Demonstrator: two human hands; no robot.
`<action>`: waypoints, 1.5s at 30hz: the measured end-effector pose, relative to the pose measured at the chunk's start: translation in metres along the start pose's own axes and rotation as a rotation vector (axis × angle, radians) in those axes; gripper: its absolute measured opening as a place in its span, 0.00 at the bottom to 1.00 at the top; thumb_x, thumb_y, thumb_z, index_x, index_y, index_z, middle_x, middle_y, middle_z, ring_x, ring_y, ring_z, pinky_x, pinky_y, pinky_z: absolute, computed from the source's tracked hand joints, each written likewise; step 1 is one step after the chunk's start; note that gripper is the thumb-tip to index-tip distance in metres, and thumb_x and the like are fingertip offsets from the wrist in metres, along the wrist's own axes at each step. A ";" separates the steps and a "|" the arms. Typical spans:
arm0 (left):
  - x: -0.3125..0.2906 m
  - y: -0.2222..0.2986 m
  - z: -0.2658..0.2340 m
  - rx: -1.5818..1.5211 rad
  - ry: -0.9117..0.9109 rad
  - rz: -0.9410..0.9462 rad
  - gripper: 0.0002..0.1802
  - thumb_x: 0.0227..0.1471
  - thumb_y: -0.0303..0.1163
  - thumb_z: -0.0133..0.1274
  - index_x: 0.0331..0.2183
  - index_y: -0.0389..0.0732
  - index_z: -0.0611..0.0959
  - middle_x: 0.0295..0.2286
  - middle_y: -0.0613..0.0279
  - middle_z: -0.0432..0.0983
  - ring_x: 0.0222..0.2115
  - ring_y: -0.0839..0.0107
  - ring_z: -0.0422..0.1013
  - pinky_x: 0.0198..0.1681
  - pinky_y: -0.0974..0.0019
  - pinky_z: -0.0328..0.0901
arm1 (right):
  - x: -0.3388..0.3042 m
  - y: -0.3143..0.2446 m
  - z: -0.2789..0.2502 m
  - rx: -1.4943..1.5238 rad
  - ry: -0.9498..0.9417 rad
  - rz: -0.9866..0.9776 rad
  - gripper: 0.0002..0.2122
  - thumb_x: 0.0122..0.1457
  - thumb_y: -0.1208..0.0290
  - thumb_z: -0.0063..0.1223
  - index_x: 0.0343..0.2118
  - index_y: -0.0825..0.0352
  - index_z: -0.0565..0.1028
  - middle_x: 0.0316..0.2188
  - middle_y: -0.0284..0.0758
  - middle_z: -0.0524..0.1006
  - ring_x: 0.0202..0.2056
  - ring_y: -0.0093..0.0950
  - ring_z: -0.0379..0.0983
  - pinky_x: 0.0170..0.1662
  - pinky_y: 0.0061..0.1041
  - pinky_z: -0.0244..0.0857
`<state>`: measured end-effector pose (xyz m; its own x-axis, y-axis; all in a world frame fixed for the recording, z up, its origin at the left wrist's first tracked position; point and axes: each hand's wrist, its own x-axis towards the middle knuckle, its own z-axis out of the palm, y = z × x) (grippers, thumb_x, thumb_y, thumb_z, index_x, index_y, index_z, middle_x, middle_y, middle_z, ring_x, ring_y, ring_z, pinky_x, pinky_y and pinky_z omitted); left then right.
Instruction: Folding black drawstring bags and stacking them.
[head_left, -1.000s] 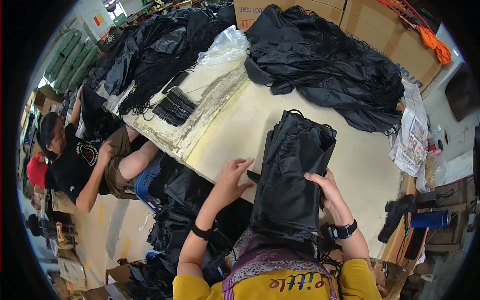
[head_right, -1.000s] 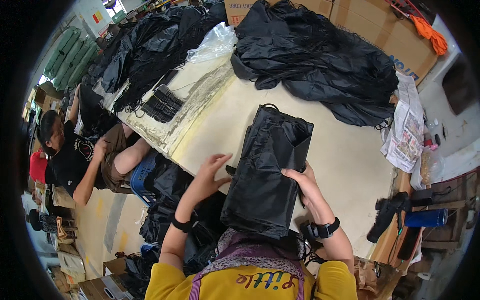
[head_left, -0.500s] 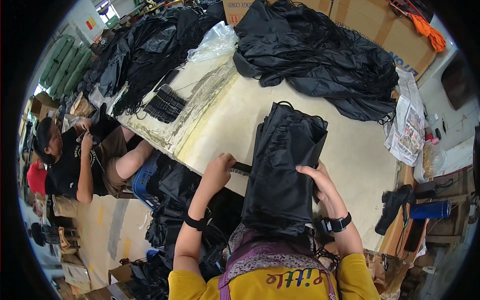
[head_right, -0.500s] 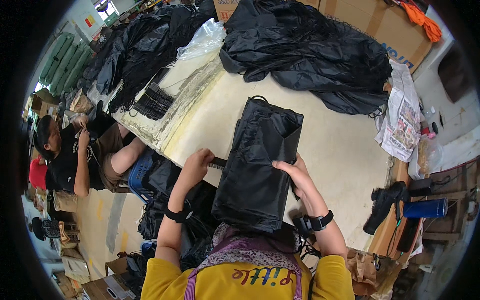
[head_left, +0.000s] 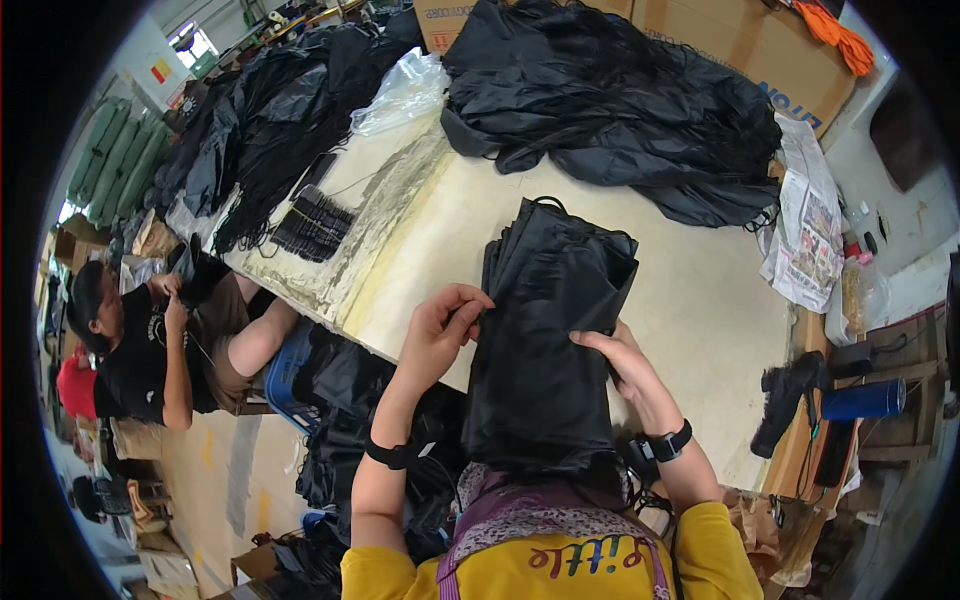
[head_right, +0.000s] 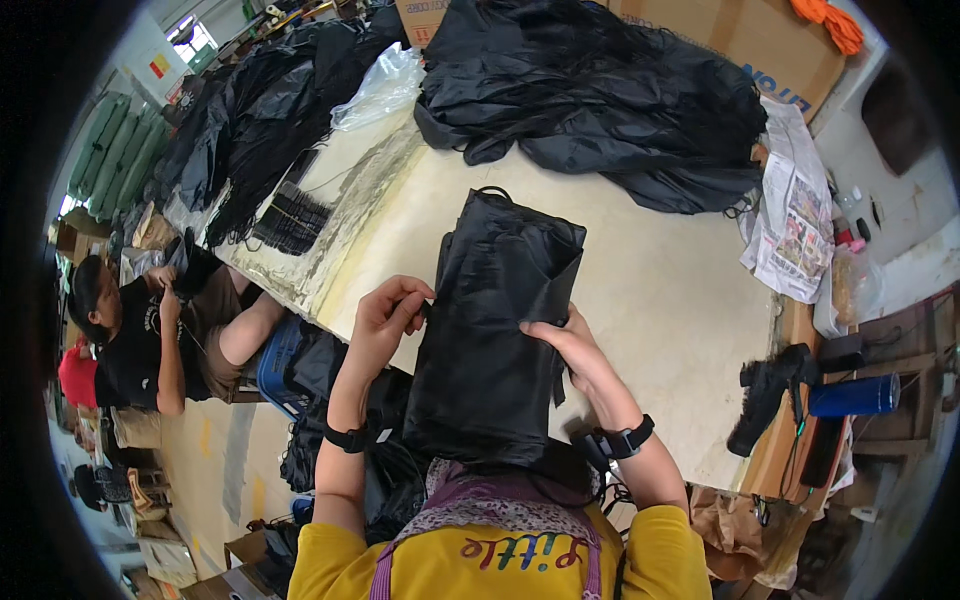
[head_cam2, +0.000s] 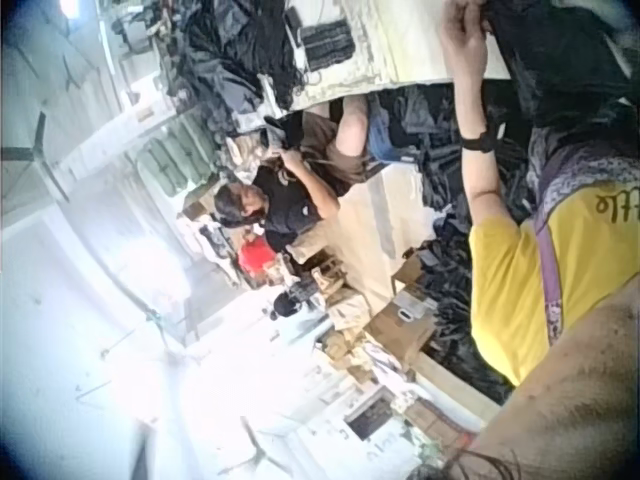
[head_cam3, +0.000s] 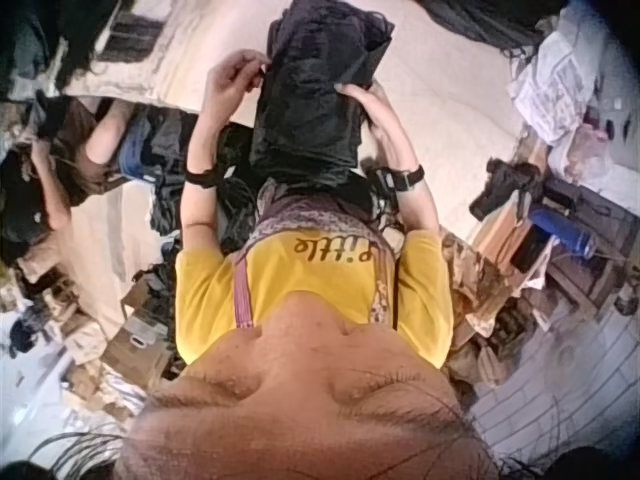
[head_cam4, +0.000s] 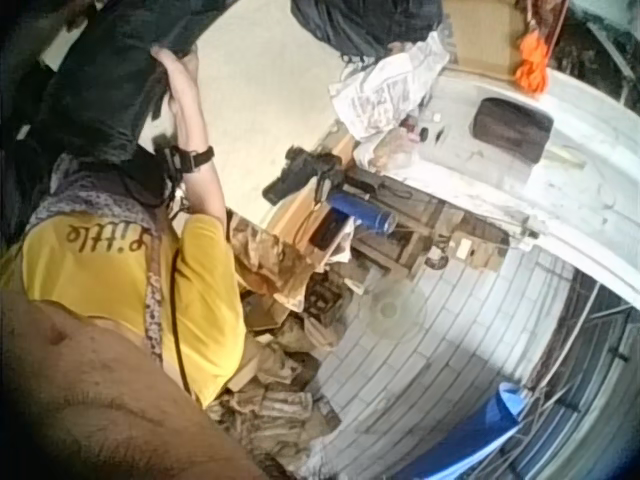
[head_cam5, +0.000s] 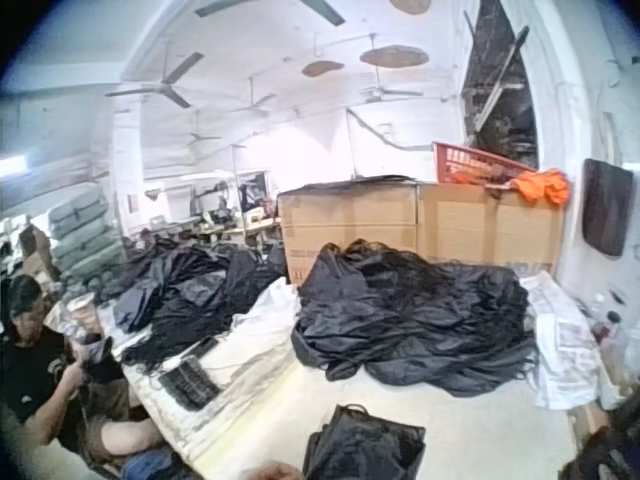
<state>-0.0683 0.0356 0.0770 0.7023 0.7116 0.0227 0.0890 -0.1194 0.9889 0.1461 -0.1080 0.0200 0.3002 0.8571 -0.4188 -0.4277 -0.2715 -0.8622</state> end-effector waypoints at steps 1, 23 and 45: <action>0.001 0.007 0.003 0.000 -0.009 0.001 0.05 0.60 0.25 0.46 0.36 0.36 0.77 0.21 0.68 0.69 0.21 0.81 0.64 0.25 0.76 0.59 | 0.000 0.001 0.000 0.005 0.008 -0.002 0.33 0.46 0.68 0.64 0.53 0.77 0.62 0.45 0.43 0.74 0.45 0.31 0.72 0.50 0.26 0.65; 0.037 -0.019 0.015 0.493 -0.413 0.243 0.14 0.47 0.23 0.60 0.39 0.35 0.77 0.29 0.59 0.72 0.27 0.67 0.71 0.33 0.68 0.66 | 0.004 0.015 0.005 -0.081 0.104 -0.098 0.30 0.48 0.72 0.62 0.51 0.79 0.60 0.43 0.45 0.73 0.45 0.30 0.71 0.50 0.24 0.64; 0.024 0.015 0.006 0.561 -0.245 0.493 0.12 0.35 0.12 0.56 0.27 0.37 0.81 0.28 0.58 0.75 0.30 0.59 0.72 0.34 0.62 0.67 | 0.005 0.019 0.005 -0.049 0.122 -0.082 0.31 0.48 0.72 0.64 0.51 0.78 0.60 0.43 0.45 0.74 0.45 0.29 0.72 0.48 0.24 0.66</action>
<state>-0.0461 0.0472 0.0920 0.8833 0.3207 0.3420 0.0244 -0.7599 0.6496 0.1349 -0.1065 0.0025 0.4349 0.8188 -0.3748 -0.3558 -0.2261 -0.9068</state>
